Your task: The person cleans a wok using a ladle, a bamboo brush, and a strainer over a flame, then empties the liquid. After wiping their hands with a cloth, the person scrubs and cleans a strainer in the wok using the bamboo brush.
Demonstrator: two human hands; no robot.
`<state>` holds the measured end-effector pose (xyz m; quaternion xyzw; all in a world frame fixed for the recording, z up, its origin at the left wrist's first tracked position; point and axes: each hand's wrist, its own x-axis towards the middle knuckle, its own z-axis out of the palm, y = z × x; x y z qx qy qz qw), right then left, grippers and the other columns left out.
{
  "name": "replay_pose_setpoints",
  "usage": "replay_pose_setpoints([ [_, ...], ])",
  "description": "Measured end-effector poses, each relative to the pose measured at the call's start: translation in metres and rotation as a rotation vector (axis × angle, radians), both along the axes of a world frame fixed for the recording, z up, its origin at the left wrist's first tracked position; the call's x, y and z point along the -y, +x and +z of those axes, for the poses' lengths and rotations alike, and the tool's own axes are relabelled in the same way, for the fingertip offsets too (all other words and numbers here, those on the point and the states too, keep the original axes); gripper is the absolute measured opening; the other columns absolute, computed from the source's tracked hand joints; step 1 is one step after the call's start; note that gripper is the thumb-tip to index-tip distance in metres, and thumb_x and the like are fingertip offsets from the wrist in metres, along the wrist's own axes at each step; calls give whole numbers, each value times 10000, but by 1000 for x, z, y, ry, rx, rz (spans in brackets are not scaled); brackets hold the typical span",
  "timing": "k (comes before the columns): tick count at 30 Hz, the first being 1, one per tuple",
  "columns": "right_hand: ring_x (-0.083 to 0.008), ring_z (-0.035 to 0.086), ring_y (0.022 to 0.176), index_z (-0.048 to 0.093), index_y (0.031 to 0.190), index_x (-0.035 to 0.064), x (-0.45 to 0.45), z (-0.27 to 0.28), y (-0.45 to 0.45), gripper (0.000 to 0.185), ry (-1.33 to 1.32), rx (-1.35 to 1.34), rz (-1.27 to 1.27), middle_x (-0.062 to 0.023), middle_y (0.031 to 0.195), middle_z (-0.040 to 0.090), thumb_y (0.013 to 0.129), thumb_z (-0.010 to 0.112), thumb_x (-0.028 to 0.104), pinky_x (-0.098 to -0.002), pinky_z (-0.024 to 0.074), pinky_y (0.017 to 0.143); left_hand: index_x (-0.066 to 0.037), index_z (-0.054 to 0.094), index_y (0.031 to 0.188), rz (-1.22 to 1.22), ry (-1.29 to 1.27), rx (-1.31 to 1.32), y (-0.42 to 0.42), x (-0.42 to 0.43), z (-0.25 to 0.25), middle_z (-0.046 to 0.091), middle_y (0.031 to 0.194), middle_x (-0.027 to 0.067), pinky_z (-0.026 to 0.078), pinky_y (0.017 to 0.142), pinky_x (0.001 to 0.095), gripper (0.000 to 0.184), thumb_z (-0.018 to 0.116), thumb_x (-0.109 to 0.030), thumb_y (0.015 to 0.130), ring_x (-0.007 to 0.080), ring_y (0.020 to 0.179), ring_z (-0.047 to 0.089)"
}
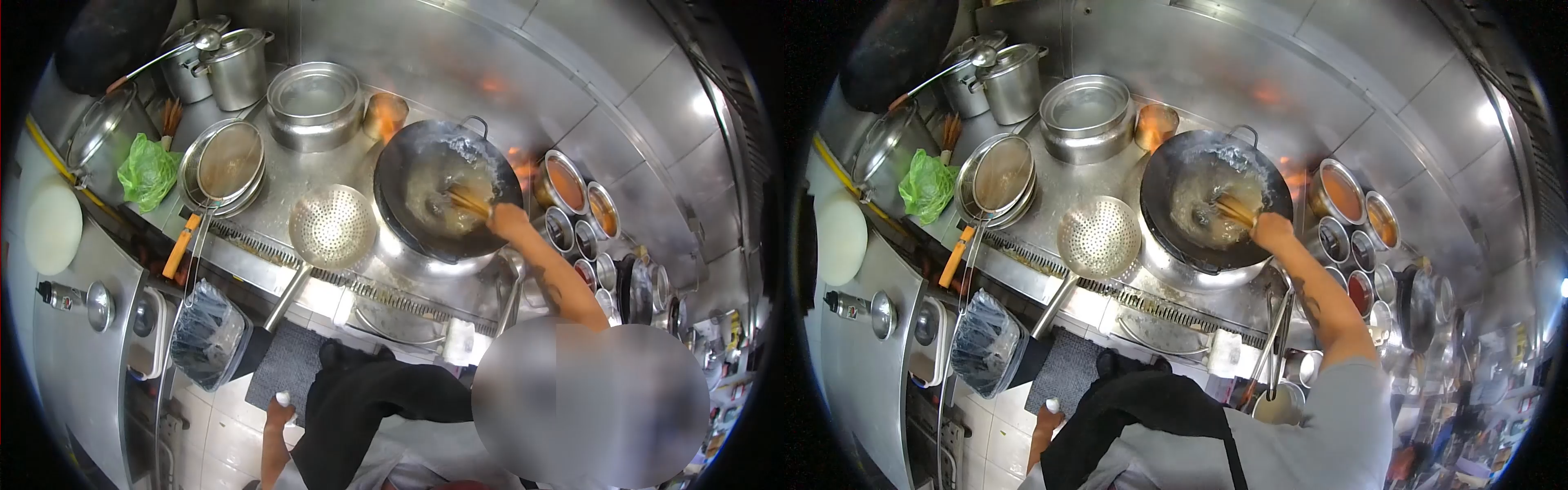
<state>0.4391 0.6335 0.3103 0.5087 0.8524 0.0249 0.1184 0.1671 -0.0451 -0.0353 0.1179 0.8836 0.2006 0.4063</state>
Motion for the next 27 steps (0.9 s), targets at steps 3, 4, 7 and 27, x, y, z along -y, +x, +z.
replay_pose_setpoints([
  [3, -355, 663, 880, 677, 960, 19, -36, -7, -24, 316, 66, -60, -99, -216, 928, 671, 802, 563, 268, -446, 520, 815, 89, 510, 1153, -19, 38, 79, -1, 7, -14, 624, 1063, 254, 469, 906, 428, 651, 721, -207, 613, 377, 1037, 605],
  [4, -351, 666, 872, 679, 955, 21, -47, -17, -32, 309, 78, -66, -196, -209, 920, 674, 800, 560, 261, -443, 521, 813, 84, 513, 1151, -17, 9, 107, 0, 2, -10, 625, 1062, 249, 471, 902, 421, 647, 724, -203, 611, 370, 1032, 608],
  [7, -358, 662, 871, 674, 960, 29, -10, -38, -15, 328, 67, -60, -48, -219, 911, 670, 808, 573, 302, -448, 520, 808, 72, 528, 1134, 9, -15, 78, 1, -6, 35, 630, 1054, 237, 477, 890, 409, 625, 730, -191, 604, 356, 1020, 615],
  [27, -384, 643, 933, 671, 989, 16, -24, -17, -38, 369, -16, -59, -62, -237, 955, 660, 807, 601, 329, -433, 511, 838, 62, 564, 1065, -52, 30, 19, 8, -6, 41, 635, 1015, 242, 494, 849, 420, 559, 714, -207, 598, 375, 977, 624],
])
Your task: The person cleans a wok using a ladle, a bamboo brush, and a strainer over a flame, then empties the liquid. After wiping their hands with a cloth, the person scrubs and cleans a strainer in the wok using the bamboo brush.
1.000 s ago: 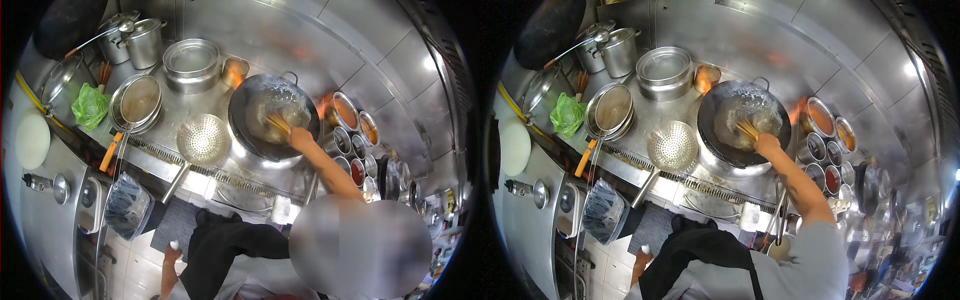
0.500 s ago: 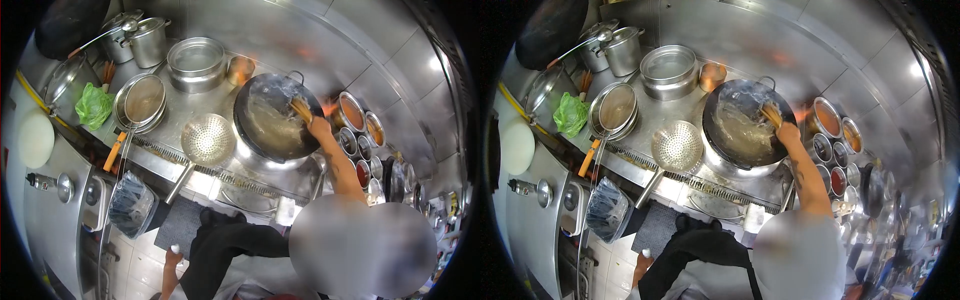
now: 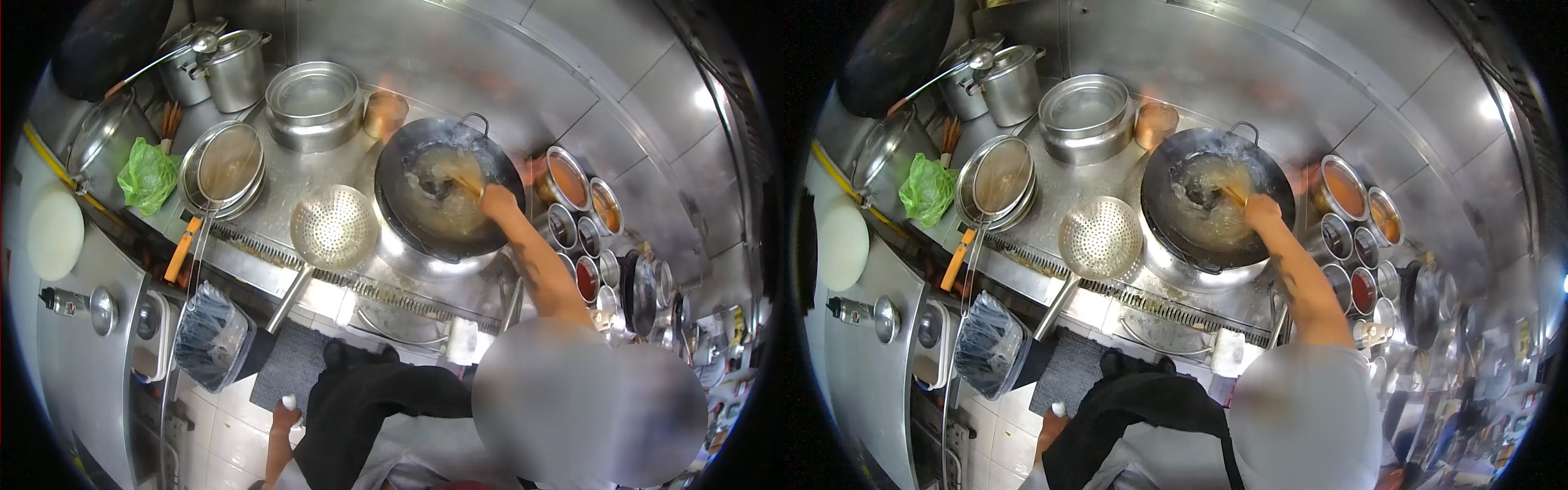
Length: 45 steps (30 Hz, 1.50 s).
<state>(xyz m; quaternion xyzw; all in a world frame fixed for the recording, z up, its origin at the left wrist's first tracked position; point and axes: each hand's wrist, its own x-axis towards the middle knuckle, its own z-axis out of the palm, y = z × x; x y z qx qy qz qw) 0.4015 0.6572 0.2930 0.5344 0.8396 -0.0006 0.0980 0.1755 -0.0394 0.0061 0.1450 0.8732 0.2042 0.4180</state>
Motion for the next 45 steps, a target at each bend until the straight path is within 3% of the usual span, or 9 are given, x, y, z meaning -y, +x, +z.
replay_pose_setpoints([
  [8, -394, 651, 881, 691, 904, 3, 54, 13, 37, 366, 32, -15, 38, -225, 885, 667, 803, 598, 343, -444, 525, 788, 83, 561, 1076, 59, 15, -32, -10, 1, -22, 637, 1024, 253, 491, 871, 415, 583, 724, -200, 594, 385, 1005, 617],
  [14, -390, 654, 868, 697, 884, 22, -42, -32, 19, 311, 216, -55, -53, -212, 887, 671, 816, 556, 291, -442, 526, 788, 85, 563, 1073, 42, 1, 22, -5, 6, -37, 637, 1007, 255, 491, 870, 421, 597, 737, -218, 589, 393, 998, 615],
  [17, -378, 649, 898, 662, 989, 53, 3, -28, 32, 319, 93, -82, -43, -226, 947, 661, 809, 552, 293, -460, 517, 801, 76, 567, 1060, 101, -17, -12, -6, 23, -59, 635, 1000, 255, 491, 865, 422, 584, 735, -214, 582, 381, 993, 617],
  [21, -351, 653, 928, 622, 1081, 36, -28, -11, 56, 389, 145, -20, -72, -194, 1009, 665, 822, 560, 320, -441, 520, 814, 73, 569, 1047, 114, 83, -43, 1, 24, -24, 631, 1001, 259, 492, 861, 421, 570, 725, -220, 584, 377, 990, 617],
  [24, -386, 632, 951, 655, 1010, 9, -26, 18, -23, 383, 6, -337, -100, -236, 987, 653, 806, 583, 325, -453, 503, 825, 69, 573, 1037, 120, 64, -30, 6, 22, -1, 630, 1005, 260, 494, 855, 423, 552, 718, -219, 588, 379, 987, 618],
  [27, -389, 625, 964, 676, 926, -14, -22, -33, -66, 382, -174, -445, -105, -267, 977, 642, 802, 596, 339, -444, 486, 858, 73, 573, 1035, -11, -99, -61, 7, -5, 35, 630, 1002, 262, 494, 854, 428, 542, 713, -207, 592, 379, 987, 619],
  [32, -383, 643, 921, 664, 965, -9, 88, 4, -29, 403, -98, -186, 109, -233, 944, 663, 809, 591, 355, -453, 502, 834, 98, 551, 1057, 24, -69, 2, -3, -9, 6, 624, 1014, 272, 489, 862, 439, 572, 707, -202, 596, 397, 1009, 607],
  [39, -363, 655, 913, 676, 963, 17, 5, -10, 7, 370, 3, -9, -56, -206, 952, 672, 819, 577, 344, -442, 515, 826, 98, 536, 1076, -37, 34, -11, -17, -17, -40, 620, 1025, 271, 487, 866, 440, 592, 724, -191, 595, 411, 1006, 602],
  [45, -361, 658, 912, 687, 946, 35, 50, 13, 37, 304, -50, 49, 7, -195, 966, 674, 798, 585, 280, -441, 518, 823, 93, 537, 1076, -14, 86, -65, -20, -14, -40, 617, 1012, 283, 488, 863, 443, 599, 737, -193, 590, 422, 986, 604],
])
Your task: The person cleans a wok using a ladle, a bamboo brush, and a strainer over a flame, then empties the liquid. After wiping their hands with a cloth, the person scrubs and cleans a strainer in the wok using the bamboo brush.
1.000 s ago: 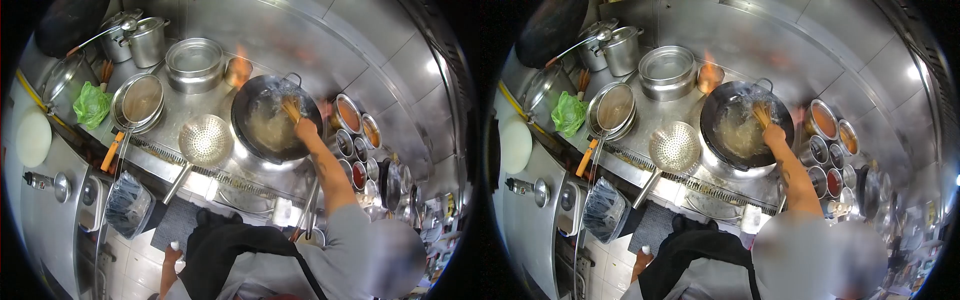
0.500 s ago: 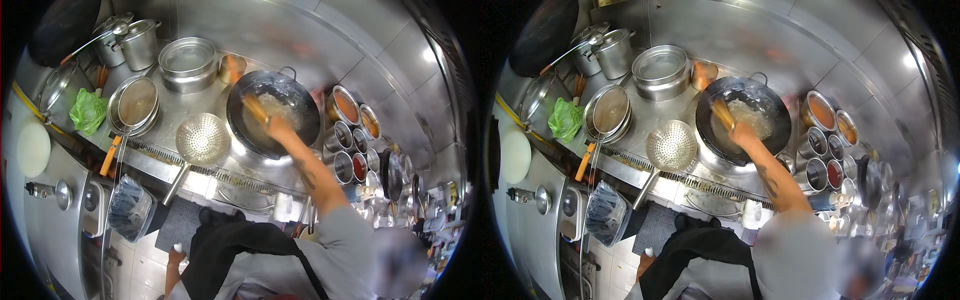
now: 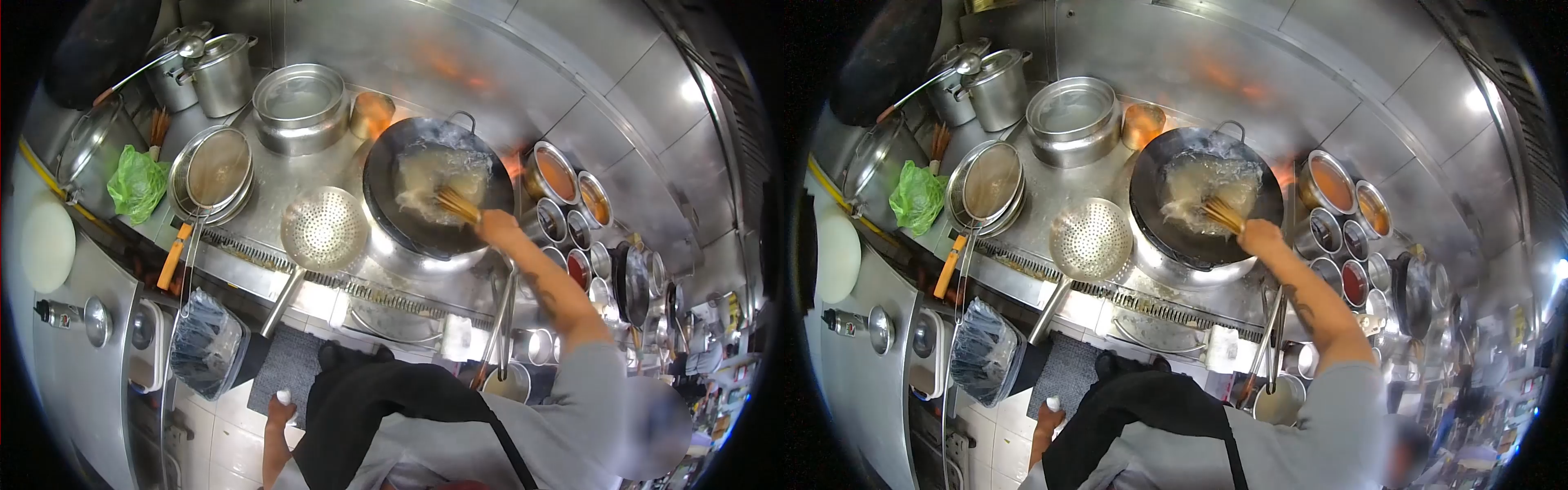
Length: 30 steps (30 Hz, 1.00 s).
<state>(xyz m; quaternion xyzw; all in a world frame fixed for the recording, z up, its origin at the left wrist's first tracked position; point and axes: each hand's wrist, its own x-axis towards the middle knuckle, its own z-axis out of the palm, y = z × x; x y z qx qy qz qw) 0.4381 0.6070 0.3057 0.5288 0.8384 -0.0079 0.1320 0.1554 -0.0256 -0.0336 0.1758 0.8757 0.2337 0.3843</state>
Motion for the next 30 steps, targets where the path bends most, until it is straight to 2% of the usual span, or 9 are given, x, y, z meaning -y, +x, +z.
replay_pose_setpoints([
  [6, -365, 656, 905, 687, 907, 29, -65, -46, -10, 306, 204, -73, -93, -230, 920, 666, 806, 551, 284, -445, 519, 816, 96, 524, 1109, 3, -66, 9, 6, 10, 12, 613, 1039, 280, 483, 873, 429, 625, 737, -182, 591, 399, 1006, 604],
  [13, -381, 653, 883, 658, 912, -11, -77, -14, -4, 387, 206, -189, -30, -269, 899, 652, 807, 587, 354, -474, 520, 782, 78, 531, 1113, 97, -127, 54, 14, 67, -6, 627, 1048, 227, 484, 878, 413, 617, 726, -168, 582, 358, 1006, 615],
  [14, -350, 659, 895, 677, 963, 18, -82, -4, -31, 338, 182, -237, -53, -218, 935, 668, 813, 573, 302, -447, 518, 804, 78, 531, 1113, 102, -133, 52, 16, 68, -6, 627, 1048, 227, 484, 878, 413, 617, 726, -168, 582, 358, 1006, 615],
  [18, -390, 652, 863, 664, 907, -42, -79, -28, -101, 420, -249, -521, -165, -264, 894, 655, 773, 626, 354, -450, 520, 752, 80, 553, 1073, 90, -120, 153, 22, 38, 36, 633, 1030, 242, 490, 871, 417, 587, 725, -195, 583, 377, 1008, 614],
  [19, -401, 646, 857, 664, 923, -33, -67, -44, -106, 411, -193, -494, -110, -263, 881, 655, 778, 624, 350, -456, 511, 766, 83, 558, 1062, 49, -197, 175, 21, 21, 56, 634, 1028, 247, 493, 867, 418, 582, 724, -207, 585, 381, 1010, 613],
  [21, -311, 667, 636, 650, 935, -49, -17, -34, -94, 399, -155, -412, 20, -229, 769, 658, 782, 640, 319, -410, 527, 614, 82, 557, 1071, 5, -199, 134, 18, 14, 49, 631, 1035, 253, 493, 868, 422, 594, 724, -224, 590, 384, 1017, 610],
  [23, -370, 660, 797, 658, 1003, 16, 24, -20, -65, 403, -221, -354, 48, -244, 855, 663, 786, 623, 355, -442, 505, 751, 82, 556, 1080, -34, -198, 97, 16, 8, 36, 629, 1042, 258, 493, 868, 425, 606, 724, -240, 595, 386, 1023, 608],
  [28, -363, 646, 934, 668, 973, 8, 26, 26, 23, 382, -150, 23, 25, -230, 963, 661, 768, 629, 328, -436, 508, 832, 69, 549, 1103, 8, -141, 106, 4, -5, 15, 615, 1066, 271, 483, 891, 440, 602, 719, -227, 607, 407, 1037, 594],
  [30, -349, 647, 952, 673, 977, 19, -9, 22, 42, 377, -98, 94, -19, -215, 981, 664, 774, 634, 334, -424, 512, 838, 74, 544, 1102, -16, -133, 89, -4, 5, -24, 606, 1081, 273, 479, 895, 435, 590, 711, -208, 611, 407, 1044, 591],
])
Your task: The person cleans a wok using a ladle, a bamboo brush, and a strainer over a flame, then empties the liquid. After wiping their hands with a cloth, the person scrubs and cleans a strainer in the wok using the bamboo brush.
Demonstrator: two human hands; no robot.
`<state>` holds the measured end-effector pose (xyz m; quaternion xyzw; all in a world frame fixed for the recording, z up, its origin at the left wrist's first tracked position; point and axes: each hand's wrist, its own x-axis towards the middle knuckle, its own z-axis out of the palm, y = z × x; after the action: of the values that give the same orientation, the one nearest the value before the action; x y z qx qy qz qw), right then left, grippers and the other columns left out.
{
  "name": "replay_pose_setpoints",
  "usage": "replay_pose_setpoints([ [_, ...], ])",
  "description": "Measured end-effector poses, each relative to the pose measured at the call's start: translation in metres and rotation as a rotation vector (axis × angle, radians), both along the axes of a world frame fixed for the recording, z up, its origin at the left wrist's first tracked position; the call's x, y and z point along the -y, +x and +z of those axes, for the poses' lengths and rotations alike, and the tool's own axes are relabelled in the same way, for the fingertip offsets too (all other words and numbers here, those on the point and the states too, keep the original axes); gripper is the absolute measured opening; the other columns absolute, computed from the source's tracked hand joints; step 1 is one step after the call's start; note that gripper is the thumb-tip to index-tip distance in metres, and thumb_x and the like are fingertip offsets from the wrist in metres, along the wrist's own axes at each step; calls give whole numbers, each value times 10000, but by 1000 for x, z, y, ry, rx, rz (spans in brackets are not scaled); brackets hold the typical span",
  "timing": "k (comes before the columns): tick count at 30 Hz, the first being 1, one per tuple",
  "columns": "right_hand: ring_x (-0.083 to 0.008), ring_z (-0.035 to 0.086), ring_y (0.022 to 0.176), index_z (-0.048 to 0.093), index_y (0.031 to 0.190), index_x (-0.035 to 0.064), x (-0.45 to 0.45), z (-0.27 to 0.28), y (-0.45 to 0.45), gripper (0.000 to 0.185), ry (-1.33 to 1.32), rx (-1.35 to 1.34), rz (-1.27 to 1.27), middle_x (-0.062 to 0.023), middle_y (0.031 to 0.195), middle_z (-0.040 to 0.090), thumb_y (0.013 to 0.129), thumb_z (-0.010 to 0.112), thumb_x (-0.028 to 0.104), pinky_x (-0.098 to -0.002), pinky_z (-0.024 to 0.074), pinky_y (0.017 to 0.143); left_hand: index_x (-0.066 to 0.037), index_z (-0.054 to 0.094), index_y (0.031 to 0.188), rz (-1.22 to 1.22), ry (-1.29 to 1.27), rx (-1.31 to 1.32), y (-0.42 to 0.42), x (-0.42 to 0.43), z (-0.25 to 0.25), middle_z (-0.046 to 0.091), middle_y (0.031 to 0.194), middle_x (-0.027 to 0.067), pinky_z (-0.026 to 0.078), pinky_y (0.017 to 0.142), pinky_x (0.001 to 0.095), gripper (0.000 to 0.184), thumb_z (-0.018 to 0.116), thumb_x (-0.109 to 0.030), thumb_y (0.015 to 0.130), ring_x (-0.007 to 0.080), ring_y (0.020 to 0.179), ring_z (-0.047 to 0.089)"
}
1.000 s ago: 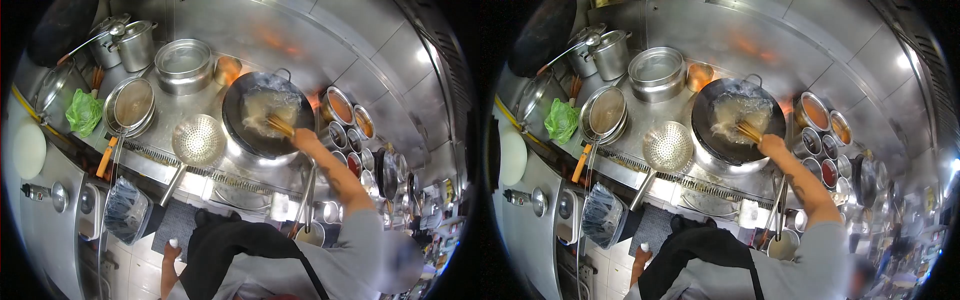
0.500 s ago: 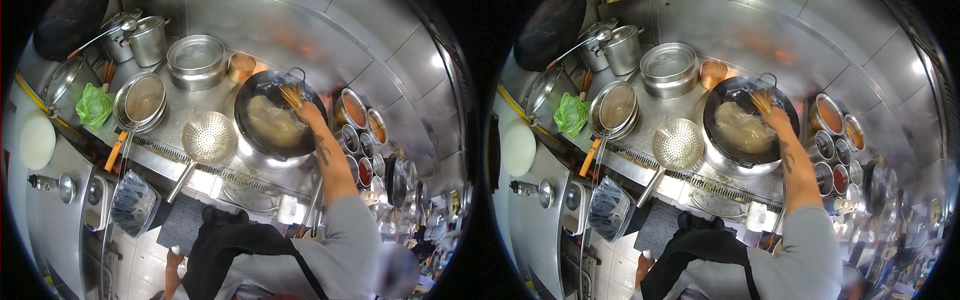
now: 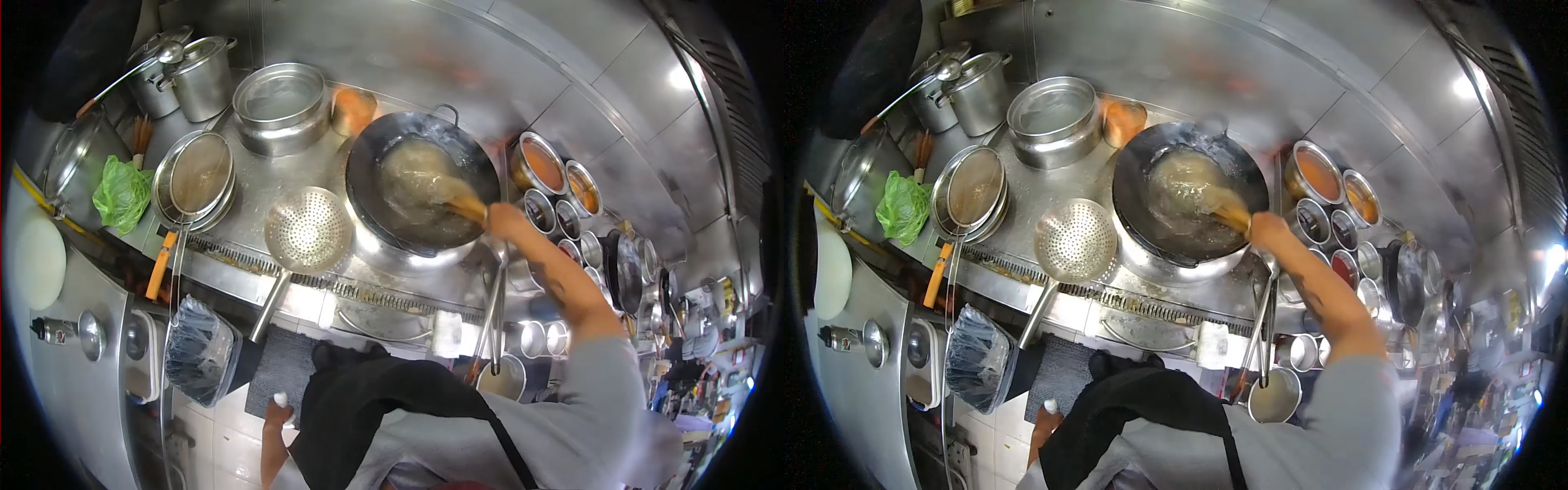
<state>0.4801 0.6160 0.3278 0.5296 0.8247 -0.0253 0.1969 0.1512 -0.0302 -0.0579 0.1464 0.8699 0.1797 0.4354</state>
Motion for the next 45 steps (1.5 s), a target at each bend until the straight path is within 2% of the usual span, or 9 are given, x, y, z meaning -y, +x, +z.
replay_pose_setpoints([
  [10, -340, 649, 960, 657, 1029, 12, -60, -20, 24, 356, 306, -28, 27, -191, 981, 674, 806, 575, 277, -434, 508, 841, 58, 573, 1042, -17, -35, -47, -6, -11, 23, 636, 1013, 249, 492, 849, 433, 514, 710, -187, 612, 371, 1007, 619],
  [14, -366, 673, 718, 652, 835, -50, -112, -47, -51, 426, 355, -338, 41, -231, 746, 657, 795, 596, 370, -421, 545, 686, 51, 588, 1009, -21, 23, -82, -2, -7, 31, 655, 947, 222, 504, 817, 427, 481, 718, -188, 611, 357, 923, 643],
  [16, -329, 657, 580, 640, 765, -72, -114, -53, -93, 457, 58, -550, -86, -219, 647, 622, 788, 626, 385, -397, 537, 564, 50, 594, 996, 34, 122, -76, 5, -12, 53, 658, 906, 199, 512, 775, 404, 469, 718, -185, 610, 325, 859, 654],
  [18, -325, 684, 702, 680, 842, -25, -92, -53, -126, 378, -110, -644, -217, -224, 745, 667, 748, 633, 338, -408, 542, 655, 40, 605, 992, 40, 111, -18, 5, -24, 82, 661, 885, 153, 511, 739, 377, 424, 704, -155, 629, 262, 818, 653],
  [22, -221, 605, 488, 661, 829, -14, -12, -26, -142, 325, -282, -694, -270, -123, 613, 620, 769, 652, 305, -372, 495, 435, -3, 610, 1047, 333, 383, 297, 3, -64, 141, 651, 938, 83, 502, 733, 341, 359, 707, -118, 721, 199, 837, 631],
  [26, -180, 535, 406, 639, 1074, 66, 45, -11, -98, 383, -536, -595, -157, -72, 566, 564, 807, 617, 340, -315, 434, 359, -23, 545, 1103, 459, 526, 501, -10, -107, 175, 617, 953, 76, 493, 732, 345, 424, 696, -234, 769, 210, 842, 612],
  [30, -261, 648, 606, 668, 1055, 55, 51, 11, -12, 472, -399, -315, 149, -159, 682, 654, 799, 615, 448, -377, 522, 590, -34, 531, 1144, 433, 689, 645, -13, -155, 215, 599, 991, 73, 474, 763, 324, 486, 672, -325, 781, 201, 900, 592],
  [36, -354, 664, 834, 685, 961, 3, -7, 41, 53, 481, 103, -60, -20, -235, 893, 671, 775, 633, 444, -419, 520, 746, -32, 576, 1092, 339, 623, 754, 3, -219, 242, 612, 915, 58, 479, 709, 319, 413, 618, -350, 832, 188, 800, 600],
  [45, -315, 667, 803, 653, 1017, 21, 36, 61, 111, 414, 370, -667, -281, -202, 839, 669, 813, 616, 379, -405, 512, 722, -20, 542, 1194, 261, 652, 1020, 42, -245, 254, 645, 1036, 143, 509, 832, 411, 606, 382, -534, 915, 283, 936, 632],
])
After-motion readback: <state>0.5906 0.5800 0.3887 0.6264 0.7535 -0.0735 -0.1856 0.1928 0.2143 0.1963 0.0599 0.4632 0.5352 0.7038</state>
